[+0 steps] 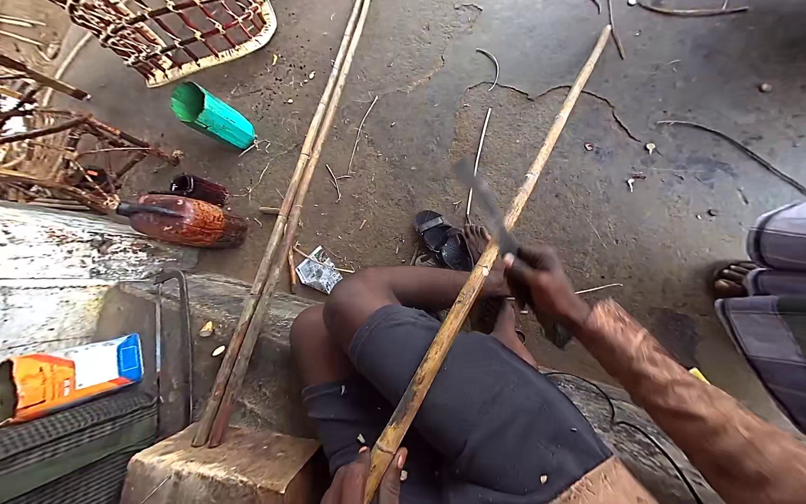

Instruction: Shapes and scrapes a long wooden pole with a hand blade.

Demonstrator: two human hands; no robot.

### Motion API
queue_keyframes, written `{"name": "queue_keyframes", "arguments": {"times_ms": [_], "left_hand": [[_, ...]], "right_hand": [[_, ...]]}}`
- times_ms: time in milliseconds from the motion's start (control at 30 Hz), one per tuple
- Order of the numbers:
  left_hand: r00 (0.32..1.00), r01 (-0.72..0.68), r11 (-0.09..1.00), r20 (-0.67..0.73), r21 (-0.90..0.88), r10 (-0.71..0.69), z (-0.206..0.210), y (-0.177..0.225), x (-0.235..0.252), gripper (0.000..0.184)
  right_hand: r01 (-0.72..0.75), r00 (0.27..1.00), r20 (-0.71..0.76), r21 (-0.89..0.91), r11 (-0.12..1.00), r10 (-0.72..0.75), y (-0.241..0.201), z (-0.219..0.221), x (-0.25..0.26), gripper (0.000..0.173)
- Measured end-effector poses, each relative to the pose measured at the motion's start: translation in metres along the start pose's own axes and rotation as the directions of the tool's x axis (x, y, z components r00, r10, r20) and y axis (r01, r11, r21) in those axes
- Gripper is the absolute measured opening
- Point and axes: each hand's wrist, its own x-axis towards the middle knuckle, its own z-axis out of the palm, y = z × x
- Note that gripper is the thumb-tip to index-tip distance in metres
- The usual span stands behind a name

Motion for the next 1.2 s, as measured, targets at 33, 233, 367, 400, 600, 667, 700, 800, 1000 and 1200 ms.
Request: {"name": "queue_keyframes", "arguments": {"times_ms": [33, 233, 367, 400, 600, 667, 700, 800, 1000, 1200], "left_hand": [[0.999, 0.018, 1.000, 0.033, -0.018, -0.017, -0.002, 0.002, 0.004, 0.044], [0.986, 0.019, 0.998, 0.167, -0.057, -0.009, -0.012, 0.001, 0.011, 0.045], [0.978, 0.030, 0.997, 0.209, -0.071, -0.014, -0.013, 0.000, 0.015, 0.047], [0.972, 0.035, 0.996, 0.233, -0.081, -0.015, -0.015, -0.001, 0.016, 0.047], [0.957, 0.036, 0.994, 0.289, -0.106, -0.004, -0.016, -0.007, 0.020, 0.048], [0.952, 0.034, 0.993, 0.307, -0.112, 0.002, -0.018, -0.009, 0.018, 0.049], [0.950, 0.031, 0.993, 0.313, -0.110, 0.005, -0.019, -0.009, 0.017, 0.049], [0.939, 0.044, 0.992, 0.343, -0.121, 0.001, -0.019, -0.009, 0.020, 0.051], [0.922, 0.041, 0.987, 0.388, -0.155, 0.023, -0.018, -0.016, 0.025, 0.058], [0.888, 0.026, 0.978, 0.453, -0.208, 0.073, -0.022, -0.031, 0.029, 0.062]], "right_hand": [[0.087, 0.990, 0.123, -0.127, 0.988, -0.071, -0.008, 0.009, -0.013, 0.026], [-0.117, 0.993, 0.012, 0.158, 0.981, 0.117, 0.002, -0.011, 0.016, 0.025], [0.174, 0.963, 0.243, -0.239, 0.955, -0.115, -0.014, 0.014, -0.014, 0.031], [0.246, 0.943, 0.294, -0.299, 0.922, -0.157, -0.016, 0.017, -0.018, 0.034], [0.146, 0.986, 0.111, -0.199, 0.969, -0.125, -0.005, 0.013, -0.002, 0.027], [0.259, 0.957, 0.223, -0.359, 0.897, -0.187, -0.014, 0.023, -0.021, 0.030], [0.205, 0.971, 0.177, -0.283, 0.937, -0.159, -0.010, 0.017, -0.018, 0.029], [-0.011, 0.998, -0.066, -0.015, 1.000, 0.010, 0.001, -0.002, 0.006, 0.025], [0.137, 0.990, 0.042, -0.104, 0.985, -0.134, 0.015, 0.004, 0.008, 0.027], [0.284, 0.954, 0.184, -0.299, 0.911, -0.237, -0.001, 0.019, -0.010, 0.031]]}}
